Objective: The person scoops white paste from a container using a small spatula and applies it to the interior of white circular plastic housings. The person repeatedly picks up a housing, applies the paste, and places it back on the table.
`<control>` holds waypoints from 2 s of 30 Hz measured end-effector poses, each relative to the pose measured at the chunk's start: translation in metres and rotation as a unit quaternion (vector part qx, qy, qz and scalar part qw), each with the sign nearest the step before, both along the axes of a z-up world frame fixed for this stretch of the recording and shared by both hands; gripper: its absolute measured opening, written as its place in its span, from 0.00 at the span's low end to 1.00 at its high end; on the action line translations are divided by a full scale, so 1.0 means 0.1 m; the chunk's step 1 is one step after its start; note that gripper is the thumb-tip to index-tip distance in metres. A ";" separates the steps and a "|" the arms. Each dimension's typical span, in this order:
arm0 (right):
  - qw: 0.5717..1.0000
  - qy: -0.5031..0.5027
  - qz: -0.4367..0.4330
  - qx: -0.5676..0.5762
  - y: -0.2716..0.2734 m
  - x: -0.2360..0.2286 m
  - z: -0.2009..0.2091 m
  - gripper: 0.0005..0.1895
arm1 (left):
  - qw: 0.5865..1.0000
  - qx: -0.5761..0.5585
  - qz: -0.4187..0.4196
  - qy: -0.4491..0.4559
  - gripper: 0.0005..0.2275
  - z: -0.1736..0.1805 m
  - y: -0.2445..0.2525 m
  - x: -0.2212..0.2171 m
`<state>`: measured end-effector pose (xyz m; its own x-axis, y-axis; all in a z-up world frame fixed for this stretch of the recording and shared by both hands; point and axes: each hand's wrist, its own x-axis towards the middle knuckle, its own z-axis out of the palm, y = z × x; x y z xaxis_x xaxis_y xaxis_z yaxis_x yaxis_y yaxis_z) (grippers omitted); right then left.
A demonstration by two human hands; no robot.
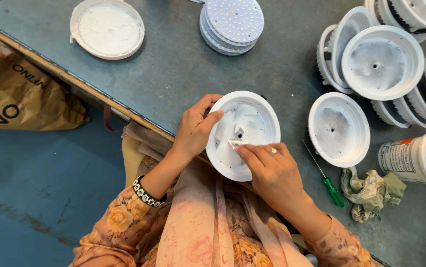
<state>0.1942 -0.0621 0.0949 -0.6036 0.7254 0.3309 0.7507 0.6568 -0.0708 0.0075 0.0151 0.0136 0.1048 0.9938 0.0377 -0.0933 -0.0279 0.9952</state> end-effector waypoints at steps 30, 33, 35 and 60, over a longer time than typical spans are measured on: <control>0.605 0.751 -0.121 -0.235 0.08 0.88 -1.17 0.12 | 0.781 0.096 -0.023 0.617 0.60 0.34 2.47 0.64; 0.590 0.762 -0.113 -0.243 0.06 0.90 -1.14 0.13 | 0.779 0.026 -0.058 0.624 0.59 0.29 2.65 0.69; 0.586 0.764 -0.107 -0.248 0.03 0.89 -1.15 0.13 | 0.799 0.016 -0.057 0.598 0.58 0.32 2.65 0.62; 0.919 0.383 -0.074 -0.060 -0.06 0.04 0.27 0.17 | 0.894 -0.028 -0.174 -0.411 0.66 0.50 -0.17 0.38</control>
<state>0.1985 -0.0677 0.1219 -0.1193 0.8399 0.5295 0.5310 0.5046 -0.6807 0.0457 -0.0019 0.0639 0.3676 0.9091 0.1960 -0.7877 0.1923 0.5853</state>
